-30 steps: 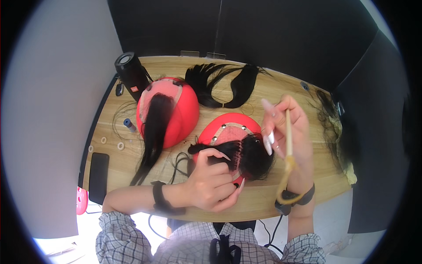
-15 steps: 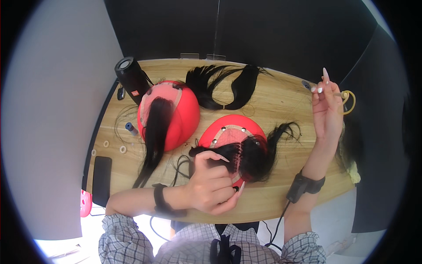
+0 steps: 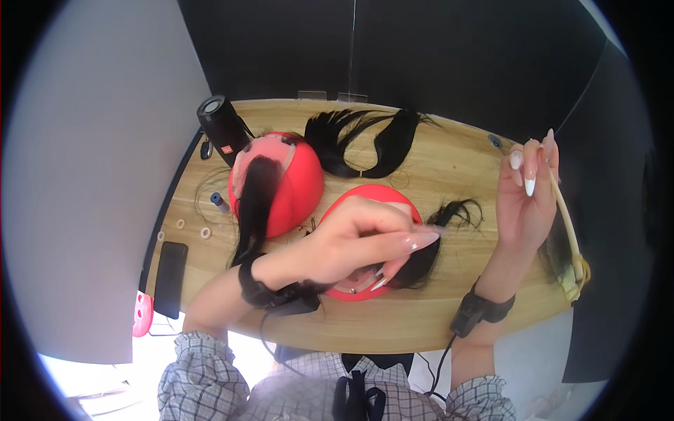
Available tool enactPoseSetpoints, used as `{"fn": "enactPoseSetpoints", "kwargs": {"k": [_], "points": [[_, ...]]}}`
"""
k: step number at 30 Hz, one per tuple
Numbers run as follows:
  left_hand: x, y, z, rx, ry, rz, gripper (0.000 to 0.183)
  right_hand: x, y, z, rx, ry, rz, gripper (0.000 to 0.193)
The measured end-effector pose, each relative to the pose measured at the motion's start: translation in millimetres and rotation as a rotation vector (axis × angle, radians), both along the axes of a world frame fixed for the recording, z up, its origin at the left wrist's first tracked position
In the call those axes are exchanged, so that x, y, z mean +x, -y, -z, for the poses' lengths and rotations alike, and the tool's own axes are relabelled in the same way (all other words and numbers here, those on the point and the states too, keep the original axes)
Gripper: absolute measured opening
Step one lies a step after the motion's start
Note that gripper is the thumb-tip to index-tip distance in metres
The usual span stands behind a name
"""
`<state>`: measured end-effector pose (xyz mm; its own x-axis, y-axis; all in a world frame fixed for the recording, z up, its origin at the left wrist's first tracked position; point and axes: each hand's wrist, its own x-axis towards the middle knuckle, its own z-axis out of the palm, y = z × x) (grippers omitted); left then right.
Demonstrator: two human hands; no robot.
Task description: Using a ventilating needle to attach hair extensions to a mesh wig cap on a mannequin base.
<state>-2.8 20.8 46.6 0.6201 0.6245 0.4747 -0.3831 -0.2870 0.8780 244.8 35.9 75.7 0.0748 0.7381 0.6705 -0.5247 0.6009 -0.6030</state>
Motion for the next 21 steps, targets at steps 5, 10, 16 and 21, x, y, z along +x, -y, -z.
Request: {"fn": "enactPoseSetpoints", "kwargs": {"k": [5,10,16,21], "points": [[-1,-5,-4,-0.077,-0.061,-0.069,0.043,-1,3,0,0.089,0.003,-0.009,0.009],[-22,-15,-6,-0.031,-0.031,-0.268,0.043,-10,13,-19,-0.1,0.125,0.414,0.035],[-54,-35,-7,-0.073,-0.161,-0.502,0.041,-11,17,-14,-0.417,0.662,0.195,0.012],[-57,-46,1,-0.097,-0.198,-0.636,0.042,-55,21,-18,-0.684,1.083,-0.154,0.011]]}}
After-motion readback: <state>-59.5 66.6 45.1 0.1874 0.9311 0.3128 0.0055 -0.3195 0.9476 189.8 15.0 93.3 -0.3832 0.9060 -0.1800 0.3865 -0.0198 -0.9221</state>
